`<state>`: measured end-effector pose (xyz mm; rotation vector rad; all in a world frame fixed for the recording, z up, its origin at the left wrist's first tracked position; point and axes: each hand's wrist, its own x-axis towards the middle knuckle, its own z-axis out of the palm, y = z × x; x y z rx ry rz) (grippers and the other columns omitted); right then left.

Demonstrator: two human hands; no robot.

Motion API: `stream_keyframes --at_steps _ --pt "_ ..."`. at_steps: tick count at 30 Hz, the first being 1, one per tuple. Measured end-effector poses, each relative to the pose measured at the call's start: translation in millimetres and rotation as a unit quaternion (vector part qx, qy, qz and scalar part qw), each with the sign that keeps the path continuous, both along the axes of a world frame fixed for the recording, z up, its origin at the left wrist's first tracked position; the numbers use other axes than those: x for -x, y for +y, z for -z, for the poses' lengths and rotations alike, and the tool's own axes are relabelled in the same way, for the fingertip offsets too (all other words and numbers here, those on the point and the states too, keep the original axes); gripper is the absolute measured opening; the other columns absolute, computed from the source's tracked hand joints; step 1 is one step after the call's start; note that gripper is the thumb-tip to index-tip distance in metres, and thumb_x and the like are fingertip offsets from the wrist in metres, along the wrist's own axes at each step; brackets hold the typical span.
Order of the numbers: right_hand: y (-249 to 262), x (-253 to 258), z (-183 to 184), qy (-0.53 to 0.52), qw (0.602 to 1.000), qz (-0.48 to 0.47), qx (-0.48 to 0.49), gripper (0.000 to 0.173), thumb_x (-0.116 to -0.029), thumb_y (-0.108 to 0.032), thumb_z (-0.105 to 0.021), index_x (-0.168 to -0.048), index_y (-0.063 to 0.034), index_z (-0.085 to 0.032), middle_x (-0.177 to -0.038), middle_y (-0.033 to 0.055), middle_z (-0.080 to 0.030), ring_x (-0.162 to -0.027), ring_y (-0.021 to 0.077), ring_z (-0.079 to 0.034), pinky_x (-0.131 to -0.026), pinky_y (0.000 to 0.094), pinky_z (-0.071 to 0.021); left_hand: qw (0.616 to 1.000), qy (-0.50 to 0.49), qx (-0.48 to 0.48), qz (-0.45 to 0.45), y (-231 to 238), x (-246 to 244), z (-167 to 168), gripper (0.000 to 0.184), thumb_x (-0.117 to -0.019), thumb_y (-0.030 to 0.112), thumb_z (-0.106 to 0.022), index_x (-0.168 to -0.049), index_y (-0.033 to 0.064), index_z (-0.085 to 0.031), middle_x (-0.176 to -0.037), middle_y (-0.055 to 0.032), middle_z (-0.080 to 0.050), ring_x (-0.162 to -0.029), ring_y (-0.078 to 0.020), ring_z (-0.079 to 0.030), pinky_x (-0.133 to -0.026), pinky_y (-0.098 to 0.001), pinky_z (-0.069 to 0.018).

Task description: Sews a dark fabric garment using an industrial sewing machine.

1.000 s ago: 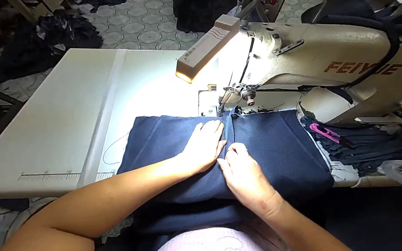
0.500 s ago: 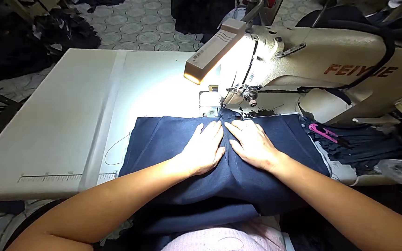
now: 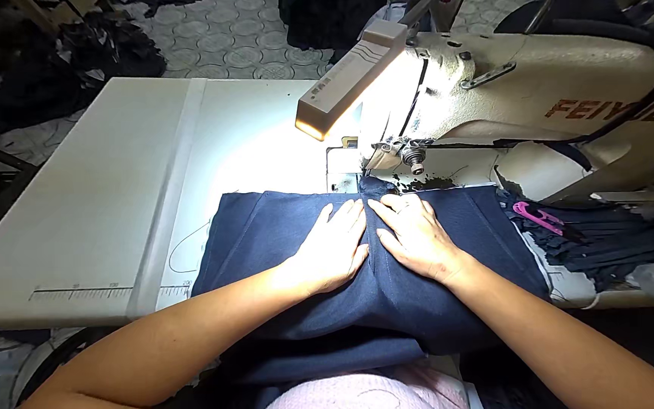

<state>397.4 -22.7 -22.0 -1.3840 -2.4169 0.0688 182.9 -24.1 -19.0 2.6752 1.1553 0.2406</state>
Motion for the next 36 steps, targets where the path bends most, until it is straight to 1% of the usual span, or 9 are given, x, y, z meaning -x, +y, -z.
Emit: stream_keyframes --at_steps 9,14,18,20,23,26,27,30,36 --pt "0 -1 -1 -0.005 1.000 -0.001 0.005 0.053 -0.0999 -0.035 -0.041 -0.143 -0.0126 -0.062 -0.136 0.0134 -0.064 -0.126 0.0365 -0.055 -0.099 0.0560 -0.0425 1.000 -0.001 -0.002 0.001 -2 0 0 0.062 -0.1068 0.035 -0.029 -0.155 -0.0019 -0.041 -0.164 -0.0186 -0.035 -0.155 -0.0299 -0.029 -0.123 -0.0608 -0.0196" --pt "1 1 -2 0.015 1.000 -0.005 0.014 0.054 -0.0955 -0.032 -0.044 -0.140 -0.0093 -0.063 -0.135 0.0150 -0.063 -0.127 0.0385 -0.054 -0.097 0.0588 -0.0424 1.000 0.006 0.007 0.010 2 0 -4 0.064 -0.1055 0.038 -0.032 -0.155 -0.0025 -0.041 -0.163 -0.0199 -0.037 -0.154 -0.0308 -0.030 -0.122 -0.0607 -0.0212" --pt "6 3 -1 0.016 0.996 -0.091 -0.002 0.055 -0.0951 -0.021 -0.040 -0.148 -0.0164 -0.056 -0.155 0.0014 -0.052 -0.148 0.0332 -0.040 -0.116 0.0622 -0.0279 0.999 -0.016 -0.033 0.032 7 4 -3 0.062 -0.1029 0.043 -0.037 -0.140 -0.0025 -0.057 -0.151 -0.0189 -0.052 -0.147 -0.0314 -0.043 -0.117 -0.0596 -0.0304" --pt "10 3 0 0.017 0.992 -0.124 -0.031 0.056 -0.0963 -0.018 -0.038 -0.148 -0.0199 -0.057 -0.152 -0.0022 -0.056 -0.151 0.0324 -0.036 -0.119 0.0681 -0.0188 0.998 -0.032 -0.043 0.029 7 4 1 0.061 -0.1028 0.044 -0.036 -0.138 -0.0003 -0.059 -0.149 -0.0174 -0.054 -0.146 -0.0308 -0.043 -0.117 -0.0605 -0.0291" --pt "14 4 3 0.024 0.991 -0.068 -0.114 0.043 -0.0960 -0.021 -0.042 -0.123 -0.0123 -0.074 -0.125 0.0096 -0.072 -0.138 0.0402 -0.050 -0.115 0.0687 -0.0264 1.000 -0.018 -0.019 0.014 6 5 2 0.068 -0.1043 0.048 -0.033 -0.155 0.0031 -0.044 -0.163 -0.0150 -0.039 -0.154 -0.0285 -0.031 -0.122 -0.0600 -0.0211" --pt "16 2 3 0.006 0.988 -0.025 -0.152 0.037 -0.0933 -0.024 -0.045 -0.100 -0.0063 -0.076 -0.107 0.0144 -0.074 -0.122 0.0414 -0.060 -0.108 0.0628 -0.0361 1.000 -0.015 -0.011 0.009 8 4 2 0.069 -0.1042 0.050 -0.032 -0.155 0.0038 -0.043 -0.164 -0.0166 -0.036 -0.155 -0.0300 -0.029 -0.123 -0.0602 -0.0197" --pt "17 1 4 0.004 0.988 -0.024 -0.151 0.037 -0.0923 -0.025 -0.045 -0.102 -0.0063 -0.076 -0.104 0.0148 -0.074 -0.115 0.0399 -0.063 -0.103 0.0604 -0.0400 1.000 -0.010 -0.008 0.008 8 4 1 0.070 -0.1041 0.050 -0.032 -0.155 0.0040 -0.043 -0.164 -0.0165 -0.035 -0.155 -0.0304 -0.028 -0.123 -0.0604 -0.0192" --pt "19 0 4 0.013 0.995 -0.020 -0.094 0.048 -0.0904 -0.024 -0.044 -0.127 -0.0139 -0.074 -0.105 0.0169 -0.070 -0.102 0.0372 -0.065 -0.091 0.0588 -0.0439 1.000 -0.007 -0.007 0.009 8 4 0 0.070 -0.1042 0.051 -0.032 -0.155 0.0038 -0.043 -0.165 -0.0160 -0.035 -0.156 -0.0310 -0.026 -0.123 -0.0604 -0.0182" --pt "22 2 2 0.000 0.998 -0.018 -0.067 0.049 -0.0898 -0.025 -0.043 -0.127 -0.0169 -0.074 -0.107 0.0174 -0.069 -0.102 0.0382 -0.063 -0.087 0.0589 -0.0437 1.000 -0.002 -0.006 0.009 10 4 0 0.071 -0.1042 0.052 -0.032 -0.155 0.0038 -0.042 -0.165 -0.0160 -0.035 -0.156 -0.0314 -0.026 -0.123 -0.0606 -0.0173"
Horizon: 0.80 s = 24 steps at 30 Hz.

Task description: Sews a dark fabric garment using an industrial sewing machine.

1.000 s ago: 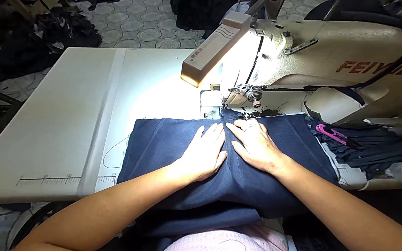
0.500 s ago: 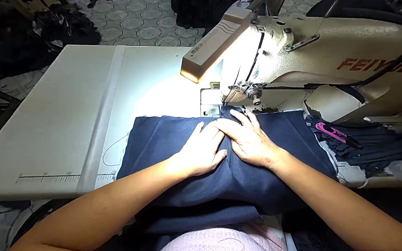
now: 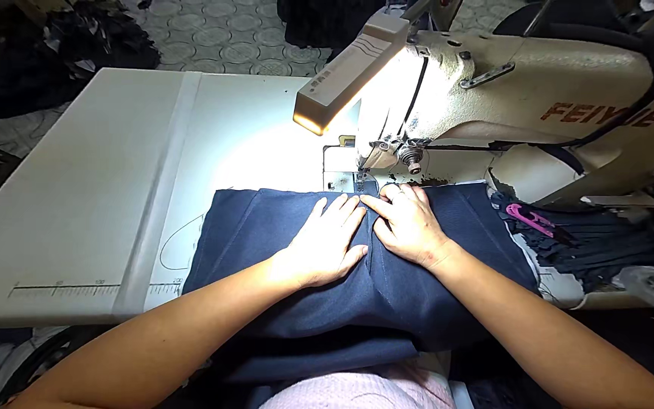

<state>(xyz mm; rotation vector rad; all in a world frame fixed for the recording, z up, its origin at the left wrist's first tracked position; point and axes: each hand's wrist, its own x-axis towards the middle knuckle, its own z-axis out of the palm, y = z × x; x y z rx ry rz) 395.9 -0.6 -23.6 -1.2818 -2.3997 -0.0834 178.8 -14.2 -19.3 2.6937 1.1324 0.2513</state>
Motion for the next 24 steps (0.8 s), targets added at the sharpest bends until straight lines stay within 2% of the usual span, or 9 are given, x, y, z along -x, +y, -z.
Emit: stream_keyframes --at_steps 6,16,18,22,24 --pt "6 -1 -2 -0.006 1.000 -0.002 0.022 0.050 -0.0892 -0.025 -0.044 -0.128 -0.0182 -0.074 -0.108 0.0164 -0.067 -0.104 0.0376 -0.062 -0.088 0.0597 -0.0433 1.000 -0.008 0.005 -0.004 4 -1 -1 0.071 -0.1036 0.052 -0.034 -0.154 0.0032 -0.044 -0.164 -0.0163 -0.037 -0.155 -0.0322 -0.027 -0.123 -0.0624 -0.0172" --pt "12 -2 -3 0.003 1.000 -0.004 0.028 0.049 -0.0885 -0.023 -0.046 -0.128 -0.0190 -0.074 -0.106 0.0137 -0.066 -0.103 0.0352 -0.061 -0.084 0.0567 -0.0448 1.000 -0.010 -0.007 -0.005 8 -2 1 0.070 -0.1029 0.051 -0.035 -0.153 0.0025 -0.045 -0.163 -0.0166 -0.037 -0.155 -0.0327 -0.028 -0.121 -0.0628 -0.0205" --pt "13 -3 -1 0.018 1.000 -0.009 0.024 0.047 -0.0891 -0.022 -0.047 -0.126 -0.0170 -0.075 -0.106 0.0133 -0.067 -0.101 0.0344 -0.061 -0.084 0.0555 -0.0457 1.000 -0.003 -0.001 -0.009 9 -2 1 0.071 -0.1031 0.052 -0.035 -0.154 0.0028 -0.044 -0.164 -0.0163 -0.036 -0.155 -0.0321 -0.027 -0.122 -0.0627 -0.0195" --pt "17 -4 2 0.044 0.999 -0.008 0.001 0.043 -0.0865 -0.023 -0.051 -0.117 -0.0070 -0.077 -0.108 0.0158 -0.070 -0.103 0.0354 -0.064 -0.085 0.0554 -0.0489 1.000 -0.004 0.011 -0.015 11 -3 -2 0.070 -0.1031 0.052 -0.036 -0.154 0.0038 -0.043 -0.164 -0.0162 -0.036 -0.156 -0.0319 -0.026 -0.122 -0.0634 -0.0181" --pt "20 -4 3 0.040 0.999 -0.008 -0.002 0.043 -0.0863 -0.024 -0.051 -0.116 -0.0067 -0.077 -0.108 0.0157 -0.070 -0.104 0.0358 -0.064 -0.085 0.0556 -0.0491 1.000 -0.005 0.011 -0.014 13 -3 -2 0.070 -0.1027 0.052 -0.037 -0.153 0.0035 -0.044 -0.163 -0.0162 -0.037 -0.155 -0.0322 -0.027 -0.122 -0.0634 -0.0183"
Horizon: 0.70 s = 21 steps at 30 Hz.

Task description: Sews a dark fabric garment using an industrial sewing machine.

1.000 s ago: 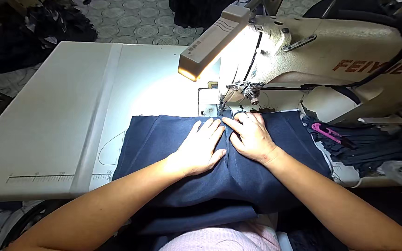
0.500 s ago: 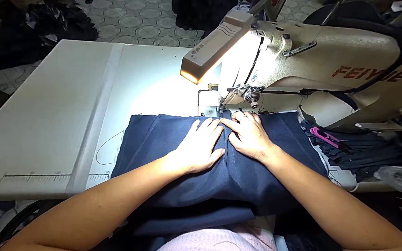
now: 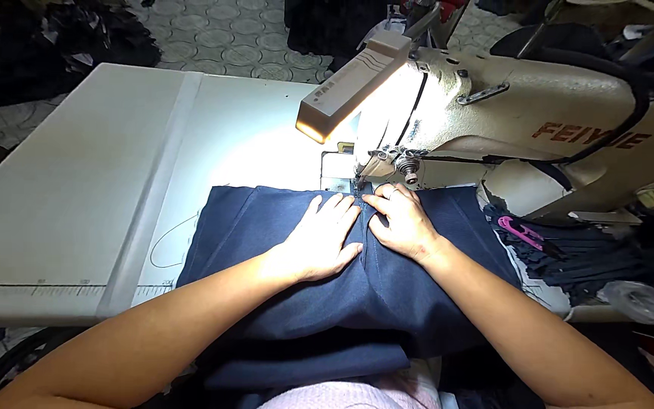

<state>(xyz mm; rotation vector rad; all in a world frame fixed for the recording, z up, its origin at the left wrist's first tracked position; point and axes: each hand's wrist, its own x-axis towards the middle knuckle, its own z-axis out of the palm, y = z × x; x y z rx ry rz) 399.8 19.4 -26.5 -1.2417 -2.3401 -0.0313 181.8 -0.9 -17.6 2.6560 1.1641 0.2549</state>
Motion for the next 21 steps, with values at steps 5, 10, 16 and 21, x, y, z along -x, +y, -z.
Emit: stream_keyframes --at_steps 5,10,16,21 --pt "3 -1 0 -0.003 1.000 -0.004 -0.002 0.043 -0.0866 -0.024 -0.051 -0.116 -0.0071 -0.077 -0.106 0.0147 -0.070 -0.102 0.0337 -0.064 -0.084 0.0536 -0.0485 1.000 0.006 0.011 -0.001 1 0 -2 0.070 -0.1029 0.052 -0.037 -0.154 0.0045 -0.043 -0.164 -0.0155 -0.036 -0.156 -0.0314 -0.025 -0.122 -0.0628 -0.0169" --pt "7 -1 -2 -0.012 1.000 0.011 0.015 0.044 -0.0887 -0.022 -0.050 -0.122 -0.0085 -0.076 -0.117 0.0176 -0.069 -0.113 0.0378 -0.062 -0.090 0.0576 -0.0476 1.000 0.008 0.004 -0.005 9 0 -2 0.070 -0.1033 0.052 -0.037 -0.154 0.0052 -0.043 -0.163 -0.0150 -0.037 -0.155 -0.0320 -0.026 -0.122 -0.0639 -0.0178" --pt "12 0 -2 -0.010 1.000 0.013 0.021 0.044 -0.0883 -0.021 -0.051 -0.122 -0.0094 -0.076 -0.117 0.0184 -0.070 -0.114 0.0377 -0.062 -0.090 0.0577 -0.0470 1.000 0.002 0.002 0.001 15 1 0 0.070 -0.1029 0.053 -0.038 -0.154 0.0057 -0.043 -0.163 -0.0148 -0.038 -0.155 -0.0323 -0.027 -0.122 -0.0650 -0.0169" --pt "13 0 0 0.003 0.999 0.027 -0.030 0.037 -0.0907 -0.022 -0.054 -0.116 -0.0105 -0.078 -0.108 0.0195 -0.070 -0.109 0.0404 -0.062 -0.091 0.0599 -0.0440 1.000 -0.005 0.008 0.012 19 2 -6 0.067 -0.1035 0.048 -0.043 -0.153 0.0038 -0.043 -0.163 -0.0157 -0.038 -0.155 -0.0333 -0.028 -0.121 -0.0665 -0.0163"
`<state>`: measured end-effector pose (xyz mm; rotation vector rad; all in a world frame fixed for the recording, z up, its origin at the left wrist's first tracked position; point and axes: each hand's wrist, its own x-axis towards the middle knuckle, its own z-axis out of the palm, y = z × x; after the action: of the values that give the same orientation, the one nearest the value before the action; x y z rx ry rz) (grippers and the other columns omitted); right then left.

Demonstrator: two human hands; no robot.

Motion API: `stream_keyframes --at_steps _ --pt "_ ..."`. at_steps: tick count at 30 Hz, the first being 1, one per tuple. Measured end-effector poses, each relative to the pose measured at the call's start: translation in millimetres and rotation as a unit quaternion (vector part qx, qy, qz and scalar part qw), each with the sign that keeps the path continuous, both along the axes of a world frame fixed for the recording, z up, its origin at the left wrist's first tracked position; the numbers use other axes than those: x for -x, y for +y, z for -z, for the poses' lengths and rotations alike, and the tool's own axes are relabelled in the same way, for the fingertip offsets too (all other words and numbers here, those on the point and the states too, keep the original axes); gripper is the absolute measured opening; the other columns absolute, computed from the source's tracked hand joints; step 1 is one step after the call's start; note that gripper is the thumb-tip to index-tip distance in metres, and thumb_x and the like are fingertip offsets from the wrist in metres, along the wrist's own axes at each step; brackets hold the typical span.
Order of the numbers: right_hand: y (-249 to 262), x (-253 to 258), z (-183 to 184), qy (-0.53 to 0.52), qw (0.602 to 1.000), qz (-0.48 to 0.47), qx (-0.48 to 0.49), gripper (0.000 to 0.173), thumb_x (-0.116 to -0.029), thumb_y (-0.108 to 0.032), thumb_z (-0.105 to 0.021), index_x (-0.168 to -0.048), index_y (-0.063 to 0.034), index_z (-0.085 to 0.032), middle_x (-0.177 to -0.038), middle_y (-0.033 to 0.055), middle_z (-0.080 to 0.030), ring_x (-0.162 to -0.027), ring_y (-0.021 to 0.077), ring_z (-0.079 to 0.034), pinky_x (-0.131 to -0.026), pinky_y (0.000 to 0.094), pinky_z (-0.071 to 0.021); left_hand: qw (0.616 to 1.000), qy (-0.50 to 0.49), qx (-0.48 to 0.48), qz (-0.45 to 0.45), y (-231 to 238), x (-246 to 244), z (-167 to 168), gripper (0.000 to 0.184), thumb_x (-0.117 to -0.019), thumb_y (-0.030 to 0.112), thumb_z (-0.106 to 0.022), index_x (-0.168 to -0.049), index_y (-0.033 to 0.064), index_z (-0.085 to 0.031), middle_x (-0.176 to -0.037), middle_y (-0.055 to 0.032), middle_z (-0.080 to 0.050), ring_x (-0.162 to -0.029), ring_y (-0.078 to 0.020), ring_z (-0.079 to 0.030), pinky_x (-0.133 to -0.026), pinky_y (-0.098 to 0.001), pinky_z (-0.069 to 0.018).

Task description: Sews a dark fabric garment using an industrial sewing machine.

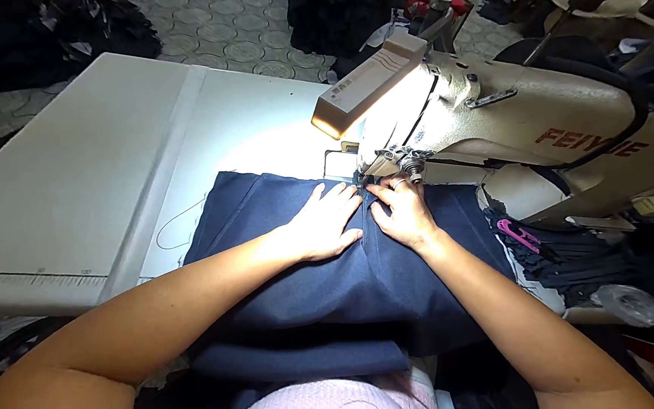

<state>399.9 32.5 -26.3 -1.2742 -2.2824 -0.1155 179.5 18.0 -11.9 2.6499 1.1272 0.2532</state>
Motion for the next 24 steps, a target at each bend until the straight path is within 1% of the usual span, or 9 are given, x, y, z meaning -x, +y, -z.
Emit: stream_keyframes --at_steps 3,6,9,14,15,17,19,21,24 --pt "-5 -2 -1 -0.018 0.994 -0.061 -0.088 0.027 -0.0908 -0.018 -0.056 -0.102 -0.0132 -0.080 -0.100 0.0165 -0.068 -0.102 0.0404 -0.061 -0.088 0.0593 -0.0429 0.994 0.029 0.026 -0.099 -29 1 -14 0.068 -0.1060 0.053 -0.042 -0.156 0.0071 -0.041 -0.165 -0.0180 -0.032 -0.156 -0.0386 -0.021 -0.119 -0.0726 -0.0140" --pt "-12 -4 -4 -0.038 0.981 -0.177 -0.066 0.025 -0.0873 -0.010 -0.054 -0.095 -0.0125 -0.077 -0.114 0.0143 -0.071 -0.117 0.0383 -0.062 -0.099 0.0599 -0.0454 0.980 0.045 0.045 -0.190 -74 9 -15 0.086 -0.0994 0.073 -0.030 -0.164 0.0156 -0.028 -0.170 -0.0226 -0.016 -0.157 -0.0478 -0.009 -0.112 -0.0821 -0.0133" --pt "-35 1 -7 -0.021 0.967 -0.253 -0.030 0.020 -0.0838 -0.006 -0.059 -0.089 -0.0098 -0.077 -0.105 0.0103 -0.074 -0.122 0.0350 -0.062 -0.103 0.0537 -0.0471 0.991 0.023 -0.022 -0.127 -76 45 11 0.088 -0.0942 0.079 -0.027 -0.162 0.0238 -0.034 -0.167 -0.0229 -0.025 -0.154 -0.0513 -0.018 -0.107 -0.0866 -0.0137" --pt "-111 19 1 0.061 0.950 -0.305 0.007 0.016 -0.0824 0.002 -0.061 -0.087 -0.0050 -0.075 -0.093 0.0099 -0.072 -0.104 0.0269 -0.067 -0.091 0.0433 -0.0509 0.995 0.027 -0.074 0.054 -12 108 16 0.081 -0.0952 0.078 -0.026 -0.159 0.0299 -0.042 -0.168 -0.0154 -0.029 -0.155 -0.0461 -0.021 -0.112 -0.0815 -0.0150" --pt "-123 19 4 0.084 0.944 -0.318 0.024 0.018 -0.0840 0.003 -0.059 -0.089 -0.0028 -0.075 -0.095 0.0117 -0.072 -0.107 0.0281 -0.067 -0.095 0.0437 -0.0506 0.995 0.044 -0.070 0.049 -13 105 11 0.083 -0.0948 0.078 -0.026 -0.158 0.0281 -0.043 -0.168 -0.0155 -0.029 -0.155 -0.0454 -0.021 -0.112 -0.0802 -0.0159" --pt "-140 11 3 0.114 0.942 -0.314 0.026 0.023 -0.0889 0.004 -0.057 -0.100 0.0004 -0.077 -0.103 0.0157 -0.074 -0.113 0.0306 -0.067 -0.103 0.0444 -0.0509 0.997 0.037 -0.062 0.039 -35 80 1 0.081 -0.0995 0.067 -0.028 -0.154 0.0112 -0.048 -0.164 -0.0218 -0.034 -0.154 -0.0472 -0.024 -0.113 -0.0801 -0.0153" --pt "-147 -12 -7 0.113 0.972 -0.204 -0.026 0.024 -0.0902 0.002 -0.056 -0.102 -0.0017 -0.077 -0.105 0.0147 -0.075 -0.110 0.0279 -0.069 -0.100 0.0414 -0.0534 0.997 -0.012 -0.053 0.050 -71 44 0 0.081 -0.1033 0.061 -0.026 -0.152 -0.0007 -0.046 -0.161 -0.0236 -0.039 -0.153 -0.0415 -0.030 -0.116 -0.0748 -0.0196" --pt "-142 -48 -24 0.084 0.995 0.000 -0.054 0.026 -0.0920 0.002 -0.054 -0.101 -0.0012 -0.078 -0.105 0.0157 -0.075 -0.106 0.0278 -0.071 -0.097 0.0403 -0.0555 0.997 -0.044 -0.036 0.046 -109 14 10 0.084 -0.1044 0.063 -0.021 -0.155 -0.0017 -0.040 -0.161 -0.0230 -0.039 -0.152 -0.0375 -0.034 -0.117 -0.0707 -0.0246" --pt "-119 -108 -53 0.043 0.947 0.307 0.082 0.032 -0.0999 0.001 -0.047 -0.120 0.0017 -0.072 -0.122 0.0258 -0.067 -0.116 0.0392 -0.066 -0.099 0.0538 -0.0530 0.993 -0.048 -0.101 0.026 -142 -10 31 0.091 -0.1035 0.066 -0.020 -0.151 -0.0078 -0.043 -0.157 -0.0298 -0.041 -0.147 -0.0441 -0.040 -0.113 -0.0718 -0.0307"
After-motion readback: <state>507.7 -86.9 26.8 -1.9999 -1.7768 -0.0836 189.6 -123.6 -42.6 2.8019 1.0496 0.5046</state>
